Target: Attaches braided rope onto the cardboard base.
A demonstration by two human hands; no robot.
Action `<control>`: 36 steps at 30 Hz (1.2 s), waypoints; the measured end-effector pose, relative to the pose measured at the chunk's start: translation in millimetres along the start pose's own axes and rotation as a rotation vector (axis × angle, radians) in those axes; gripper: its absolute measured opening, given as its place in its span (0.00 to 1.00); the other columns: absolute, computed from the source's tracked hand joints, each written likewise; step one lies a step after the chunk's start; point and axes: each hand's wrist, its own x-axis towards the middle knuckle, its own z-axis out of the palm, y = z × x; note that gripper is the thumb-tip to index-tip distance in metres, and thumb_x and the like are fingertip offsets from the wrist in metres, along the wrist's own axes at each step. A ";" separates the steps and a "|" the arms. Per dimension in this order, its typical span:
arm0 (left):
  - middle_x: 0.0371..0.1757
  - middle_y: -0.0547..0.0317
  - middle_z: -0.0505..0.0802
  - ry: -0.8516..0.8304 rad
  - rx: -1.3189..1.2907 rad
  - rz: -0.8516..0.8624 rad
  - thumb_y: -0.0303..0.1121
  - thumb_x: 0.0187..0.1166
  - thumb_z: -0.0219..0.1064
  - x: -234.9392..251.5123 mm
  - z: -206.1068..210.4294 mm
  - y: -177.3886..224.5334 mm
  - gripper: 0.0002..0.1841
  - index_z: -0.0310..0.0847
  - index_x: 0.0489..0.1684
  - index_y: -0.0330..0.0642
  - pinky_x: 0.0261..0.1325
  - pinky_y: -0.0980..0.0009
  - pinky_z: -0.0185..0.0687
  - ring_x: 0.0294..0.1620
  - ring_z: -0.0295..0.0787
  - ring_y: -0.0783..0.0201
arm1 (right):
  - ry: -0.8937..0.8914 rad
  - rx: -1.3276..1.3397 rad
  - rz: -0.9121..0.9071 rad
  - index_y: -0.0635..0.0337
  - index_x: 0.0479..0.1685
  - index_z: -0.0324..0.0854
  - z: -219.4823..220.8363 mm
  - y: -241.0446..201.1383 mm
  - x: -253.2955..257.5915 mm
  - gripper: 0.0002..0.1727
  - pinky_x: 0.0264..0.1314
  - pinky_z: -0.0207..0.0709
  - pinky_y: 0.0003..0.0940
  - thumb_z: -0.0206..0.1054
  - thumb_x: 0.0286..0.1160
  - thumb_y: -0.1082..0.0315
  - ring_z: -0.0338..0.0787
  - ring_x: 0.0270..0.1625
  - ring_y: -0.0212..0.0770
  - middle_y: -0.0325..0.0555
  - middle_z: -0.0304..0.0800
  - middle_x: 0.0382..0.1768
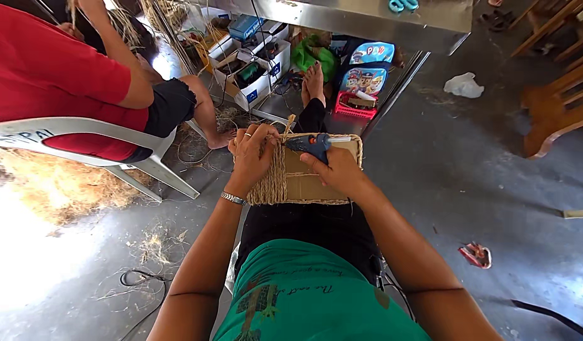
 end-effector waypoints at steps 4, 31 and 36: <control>0.57 0.62 0.88 -0.005 0.004 0.017 0.44 0.88 0.53 -8.3 -5.3 10.2 0.14 0.85 0.58 0.59 0.60 0.40 0.64 0.67 0.76 0.50 | 0.010 0.003 -0.014 0.59 0.47 0.83 -0.3 3.1 2.9 0.28 0.22 0.85 0.42 0.56 0.88 0.39 0.86 0.18 0.40 0.44 0.84 0.20; 0.57 0.67 0.89 0.015 -0.032 -0.006 0.40 0.80 0.60 2.5 -1.1 4.1 0.15 0.86 0.60 0.64 0.62 0.42 0.61 0.67 0.77 0.54 | -0.231 0.120 0.165 0.63 0.42 0.83 -33.8 -2.9 18.6 0.28 0.22 0.82 0.34 0.57 0.89 0.43 0.82 0.16 0.35 0.42 0.83 0.20; 0.54 0.64 0.90 0.045 -0.034 -0.053 0.41 0.80 0.62 4.5 2.7 6.4 0.10 0.85 0.52 0.57 0.63 0.41 0.61 0.65 0.78 0.54 | -0.119 0.087 0.109 0.60 0.45 0.84 -27.4 -1.5 7.6 0.28 0.24 0.83 0.36 0.61 0.85 0.41 0.84 0.17 0.35 0.41 0.84 0.20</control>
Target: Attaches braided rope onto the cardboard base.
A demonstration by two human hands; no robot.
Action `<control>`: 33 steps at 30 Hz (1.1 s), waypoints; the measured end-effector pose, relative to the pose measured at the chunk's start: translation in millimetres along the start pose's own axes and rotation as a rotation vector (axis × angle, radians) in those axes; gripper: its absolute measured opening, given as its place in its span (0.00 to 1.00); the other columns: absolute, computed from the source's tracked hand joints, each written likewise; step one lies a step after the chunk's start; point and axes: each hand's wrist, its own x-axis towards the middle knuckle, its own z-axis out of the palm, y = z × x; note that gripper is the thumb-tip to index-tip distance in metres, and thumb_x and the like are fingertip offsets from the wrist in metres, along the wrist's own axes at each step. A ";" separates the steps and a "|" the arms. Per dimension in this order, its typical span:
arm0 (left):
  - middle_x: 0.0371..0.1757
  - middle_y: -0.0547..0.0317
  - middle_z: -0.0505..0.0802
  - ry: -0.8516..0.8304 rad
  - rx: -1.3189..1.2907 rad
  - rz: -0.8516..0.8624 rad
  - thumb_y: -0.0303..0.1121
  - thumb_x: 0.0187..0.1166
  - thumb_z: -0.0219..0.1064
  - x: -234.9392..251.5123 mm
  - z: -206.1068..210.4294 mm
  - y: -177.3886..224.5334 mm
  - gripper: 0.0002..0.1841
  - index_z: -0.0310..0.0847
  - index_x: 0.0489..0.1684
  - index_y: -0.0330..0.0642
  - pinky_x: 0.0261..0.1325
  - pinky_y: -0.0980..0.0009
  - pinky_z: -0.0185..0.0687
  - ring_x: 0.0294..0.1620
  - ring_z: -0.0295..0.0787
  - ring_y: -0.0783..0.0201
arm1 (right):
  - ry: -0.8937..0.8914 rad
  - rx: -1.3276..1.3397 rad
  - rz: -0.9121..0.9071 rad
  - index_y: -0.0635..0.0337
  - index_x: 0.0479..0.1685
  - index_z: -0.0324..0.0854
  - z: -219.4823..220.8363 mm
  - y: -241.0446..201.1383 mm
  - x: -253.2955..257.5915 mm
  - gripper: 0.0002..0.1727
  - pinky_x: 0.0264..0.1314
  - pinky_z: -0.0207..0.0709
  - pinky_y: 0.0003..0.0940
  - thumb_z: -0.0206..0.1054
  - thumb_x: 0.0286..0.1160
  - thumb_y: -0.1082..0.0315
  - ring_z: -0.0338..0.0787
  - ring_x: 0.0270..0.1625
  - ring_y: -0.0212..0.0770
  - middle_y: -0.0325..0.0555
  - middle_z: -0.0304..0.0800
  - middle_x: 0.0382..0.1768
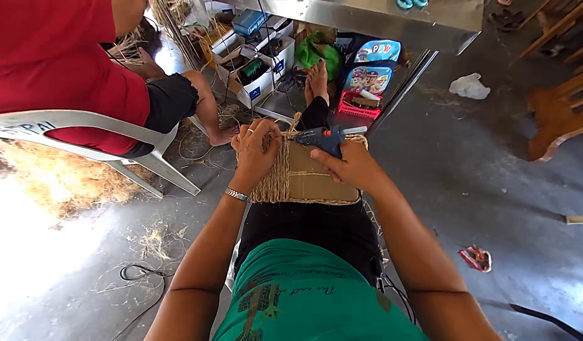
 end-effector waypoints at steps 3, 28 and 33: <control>0.50 0.64 0.90 0.014 0.017 0.011 0.42 0.80 0.62 -1.0 0.7 1.2 0.10 0.88 0.50 0.58 0.61 0.42 0.62 0.63 0.79 0.53 | 0.090 0.054 0.008 0.59 0.45 0.85 7.8 1.9 0.9 0.27 0.23 0.83 0.34 0.67 0.80 0.40 0.84 0.18 0.33 0.39 0.84 0.19; 0.57 0.51 0.90 0.081 0.003 -0.074 0.41 0.78 0.69 -14.3 -2.3 12.4 0.19 0.71 0.59 0.41 0.66 0.41 0.67 0.63 0.83 0.50 | 0.113 -0.211 -0.268 0.65 0.48 0.87 28.9 -29.0 87.2 0.15 0.57 0.84 0.50 0.78 0.66 0.67 0.94 0.46 0.47 0.51 0.95 0.41; 0.62 0.40 0.82 0.144 0.007 -0.182 0.43 0.75 0.73 -19.9 0.9 16.1 0.25 0.66 0.60 0.38 0.66 0.41 0.71 0.64 0.80 0.42 | 0.076 -0.091 -0.223 0.60 0.43 0.89 27.7 -20.6 93.7 0.11 0.54 0.83 0.43 0.80 0.65 0.66 0.91 0.42 0.39 0.45 0.94 0.40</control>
